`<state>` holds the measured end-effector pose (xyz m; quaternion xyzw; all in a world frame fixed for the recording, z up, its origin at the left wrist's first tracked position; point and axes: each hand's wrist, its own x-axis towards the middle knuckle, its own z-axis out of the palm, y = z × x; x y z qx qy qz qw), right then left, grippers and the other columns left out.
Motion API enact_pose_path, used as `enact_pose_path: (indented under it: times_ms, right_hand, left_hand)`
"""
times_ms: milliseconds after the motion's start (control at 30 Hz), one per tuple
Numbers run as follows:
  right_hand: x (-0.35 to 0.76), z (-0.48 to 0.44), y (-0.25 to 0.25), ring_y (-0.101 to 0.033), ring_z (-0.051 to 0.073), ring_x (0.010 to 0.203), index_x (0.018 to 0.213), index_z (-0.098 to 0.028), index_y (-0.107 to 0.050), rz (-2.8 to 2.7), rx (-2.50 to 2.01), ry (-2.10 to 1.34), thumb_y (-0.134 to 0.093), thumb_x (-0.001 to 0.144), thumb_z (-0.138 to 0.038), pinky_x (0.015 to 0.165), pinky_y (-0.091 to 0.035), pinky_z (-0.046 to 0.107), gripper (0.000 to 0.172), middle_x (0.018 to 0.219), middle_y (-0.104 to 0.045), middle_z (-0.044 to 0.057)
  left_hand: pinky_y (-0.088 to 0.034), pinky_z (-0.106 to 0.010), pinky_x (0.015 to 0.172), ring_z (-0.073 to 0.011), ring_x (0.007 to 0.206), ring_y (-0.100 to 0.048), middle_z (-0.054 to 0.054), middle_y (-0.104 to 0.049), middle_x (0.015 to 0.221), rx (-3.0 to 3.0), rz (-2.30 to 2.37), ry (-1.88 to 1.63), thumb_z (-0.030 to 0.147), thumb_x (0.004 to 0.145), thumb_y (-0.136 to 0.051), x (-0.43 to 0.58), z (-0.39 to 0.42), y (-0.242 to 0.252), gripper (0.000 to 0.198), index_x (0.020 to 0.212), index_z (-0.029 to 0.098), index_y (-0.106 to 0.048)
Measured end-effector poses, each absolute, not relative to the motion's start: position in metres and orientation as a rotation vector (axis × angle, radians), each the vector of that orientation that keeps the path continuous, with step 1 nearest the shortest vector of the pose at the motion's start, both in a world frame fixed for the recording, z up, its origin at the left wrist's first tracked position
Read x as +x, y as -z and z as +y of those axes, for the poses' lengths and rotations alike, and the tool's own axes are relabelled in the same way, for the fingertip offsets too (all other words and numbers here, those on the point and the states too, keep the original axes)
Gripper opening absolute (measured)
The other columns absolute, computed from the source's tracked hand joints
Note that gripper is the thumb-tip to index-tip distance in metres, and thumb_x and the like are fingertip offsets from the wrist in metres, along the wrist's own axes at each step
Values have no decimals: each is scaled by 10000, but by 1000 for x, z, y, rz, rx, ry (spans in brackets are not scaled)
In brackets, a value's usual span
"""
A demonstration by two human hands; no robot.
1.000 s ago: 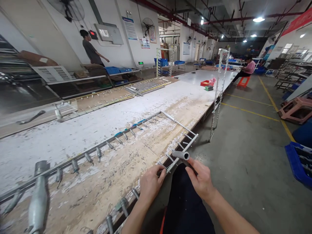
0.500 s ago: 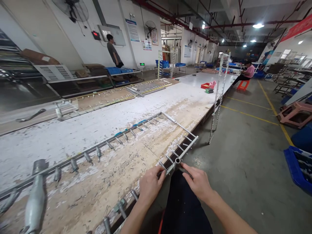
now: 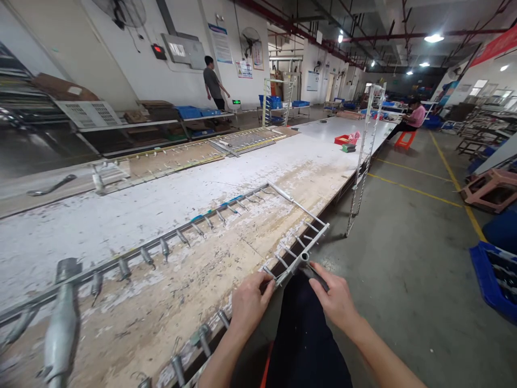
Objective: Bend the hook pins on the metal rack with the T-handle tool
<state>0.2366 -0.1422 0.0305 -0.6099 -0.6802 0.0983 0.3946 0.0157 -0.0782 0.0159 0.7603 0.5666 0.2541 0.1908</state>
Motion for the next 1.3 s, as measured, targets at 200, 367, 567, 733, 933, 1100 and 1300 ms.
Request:
enact_pose_path:
  times_ms: [200,367,567,733,933,1100,1300]
  right_hand:
    - [229,-146,-39,-732,240,846,1195,-187,-647,-1518,-1394,-15,-545,930,-309,744,-608,321,309,998,-752,80]
    - [224,-143,-24,-725,209,778,1237,-212,-617,-1803,-1350,40,-493,962,-286,666,-595,287,311,937,-749,68]
    - [222,-146,-47,-708,188,802,1279,-221,-577,-1826,-1330,15,-484,960,-240,705,-573,275,332,952,-732,65]
    - [221,-143,-35,-714,190,741,1240,-218,-618,-1831,-1361,3,-464,962,-261,657,-581,268,321,867,-742,55]
    - [229,-141,-45,-711,226,922,1290,-217,-582,-1770,-1449,23,-476,961,-306,806,-579,312,358,1085,-725,81]
    - [225,-140,-39,-728,226,832,1230,-211,-622,-1866,-1431,-7,-446,976,-312,693,-594,294,326,984,-751,72]
    - [225,-141,-50,-716,221,869,1246,-223,-609,-1790,-1385,8,-476,959,-296,763,-578,304,325,1024,-736,75]
  left_hand:
    - [-426,-287,741,-177,807,-603,-20,-661,814,2110,1493,-780,183,811,-550,14,-76,-12,90,784,200,-634]
    - [-431,-290,738,-171,792,-601,-18,-658,797,2052,1464,-798,177,793,-553,15,-76,-12,81,774,195,-630]
    - [-431,-294,737,-173,789,-597,-25,-656,802,2057,1470,-778,187,806,-538,15,-76,-10,90,784,191,-625]
    - [-437,-301,748,-178,806,-598,-31,-656,817,2098,1460,-791,182,817,-530,15,-77,-9,93,806,192,-621]
    - [-437,-299,750,-175,803,-596,-33,-651,822,2110,1453,-777,178,831,-525,15,-78,-11,97,813,189,-620]
    - [-437,-302,740,-180,803,-594,-35,-649,823,2117,1453,-760,174,831,-529,15,-78,-12,98,819,189,-625]
    - [-443,-300,751,-180,813,-598,-41,-646,826,2167,1399,-773,183,844,-516,14,-77,-10,122,824,192,-635]
